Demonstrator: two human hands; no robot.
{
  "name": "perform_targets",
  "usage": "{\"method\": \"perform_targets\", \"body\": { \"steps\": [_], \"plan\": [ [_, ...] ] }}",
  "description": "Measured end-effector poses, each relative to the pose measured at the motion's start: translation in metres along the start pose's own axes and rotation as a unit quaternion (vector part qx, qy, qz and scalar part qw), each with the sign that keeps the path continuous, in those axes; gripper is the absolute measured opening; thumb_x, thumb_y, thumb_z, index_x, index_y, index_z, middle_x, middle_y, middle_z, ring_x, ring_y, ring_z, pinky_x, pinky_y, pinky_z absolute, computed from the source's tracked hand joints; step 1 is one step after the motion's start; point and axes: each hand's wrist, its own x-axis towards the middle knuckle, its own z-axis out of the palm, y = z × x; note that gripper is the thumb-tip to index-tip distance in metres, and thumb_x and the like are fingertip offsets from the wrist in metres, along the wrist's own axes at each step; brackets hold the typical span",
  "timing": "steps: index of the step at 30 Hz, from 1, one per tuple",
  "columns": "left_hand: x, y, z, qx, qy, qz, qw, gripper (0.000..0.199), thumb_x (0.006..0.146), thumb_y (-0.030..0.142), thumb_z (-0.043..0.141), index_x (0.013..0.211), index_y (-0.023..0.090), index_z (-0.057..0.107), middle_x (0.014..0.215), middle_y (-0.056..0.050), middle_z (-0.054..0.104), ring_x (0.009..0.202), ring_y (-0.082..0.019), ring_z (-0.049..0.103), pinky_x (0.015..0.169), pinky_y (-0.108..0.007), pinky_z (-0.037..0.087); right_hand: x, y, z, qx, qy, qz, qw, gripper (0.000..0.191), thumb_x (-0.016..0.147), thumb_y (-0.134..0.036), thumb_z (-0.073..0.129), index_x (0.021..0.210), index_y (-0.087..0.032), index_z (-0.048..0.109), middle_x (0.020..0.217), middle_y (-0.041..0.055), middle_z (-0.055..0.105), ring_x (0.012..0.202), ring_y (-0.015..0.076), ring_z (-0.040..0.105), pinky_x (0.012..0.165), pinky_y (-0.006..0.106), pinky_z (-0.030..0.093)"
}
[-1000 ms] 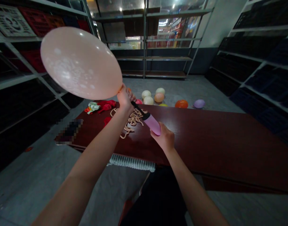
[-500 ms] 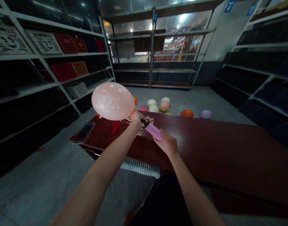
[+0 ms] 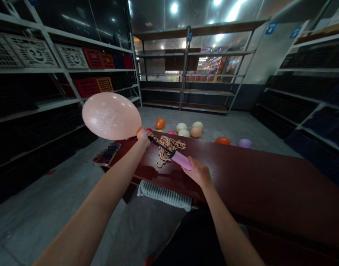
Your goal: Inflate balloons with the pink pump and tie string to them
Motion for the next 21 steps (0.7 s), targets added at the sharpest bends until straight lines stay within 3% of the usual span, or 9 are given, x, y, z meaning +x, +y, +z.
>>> {"method": "perform_targets", "body": {
  "steps": [4, 9, 14, 21],
  "plan": [
    [0.002, 0.024, 0.007, 0.042, 0.021, 0.040, 0.998, 0.039, 0.098, 0.020, 0.044, 0.067, 0.022, 0.020, 0.047, 0.009, 0.019, 0.033, -0.007, 0.019, 0.040, -0.021, 0.021, 0.001, -0.002, 0.000, -0.003, 0.021, -0.019, 1.000, 0.033, 0.092, -0.040, 0.060, 0.115, -0.017, 0.067, 0.094, 0.0083, 0.077, 0.076, 0.0215, 0.072, 0.066, 0.028, 0.047],
    [0.006, 0.010, 0.038, 0.077, -0.014, 0.074, 0.994, 0.045, 0.102, 0.032, 0.046, 0.066, 0.022, 0.020, 0.046, 0.009, 0.018, 0.033, -0.007, 0.021, 0.039, -0.021, 0.021, 0.002, 0.004, 0.004, 0.013, 0.049, 0.025, 0.998, 0.034, 0.090, -0.040, 0.065, 0.115, -0.017, 0.066, 0.092, 0.0061, 0.077, 0.076, 0.0196, 0.072, 0.066, 0.028, 0.048],
    [0.004, -0.032, 0.067, 0.082, -0.063, 0.093, 0.990, 0.053, 0.100, 0.046, 0.053, 0.066, 0.022, 0.021, 0.046, 0.009, 0.019, 0.034, -0.006, 0.020, 0.038, -0.021, 0.020, 0.002, 0.010, 0.006, 0.012, 0.073, 0.084, 0.994, 0.036, 0.089, -0.043, 0.065, 0.113, -0.016, 0.067, 0.088, 0.0069, 0.077, 0.072, 0.0199, 0.071, 0.063, 0.028, 0.047],
    [-0.022, -0.122, 0.071, 0.143, -0.103, 0.045, 0.983, 0.050, 0.105, 0.038, 0.044, 0.063, 0.021, 0.023, 0.044, 0.008, 0.019, 0.033, -0.007, 0.020, 0.038, -0.021, 0.020, 0.005, 0.010, 0.006, 0.002, 0.070, 0.156, 0.985, 0.039, 0.086, -0.044, 0.067, 0.114, -0.016, 0.067, 0.088, 0.0075, 0.077, 0.072, 0.0212, 0.071, 0.061, 0.028, 0.043]
  ]
}}
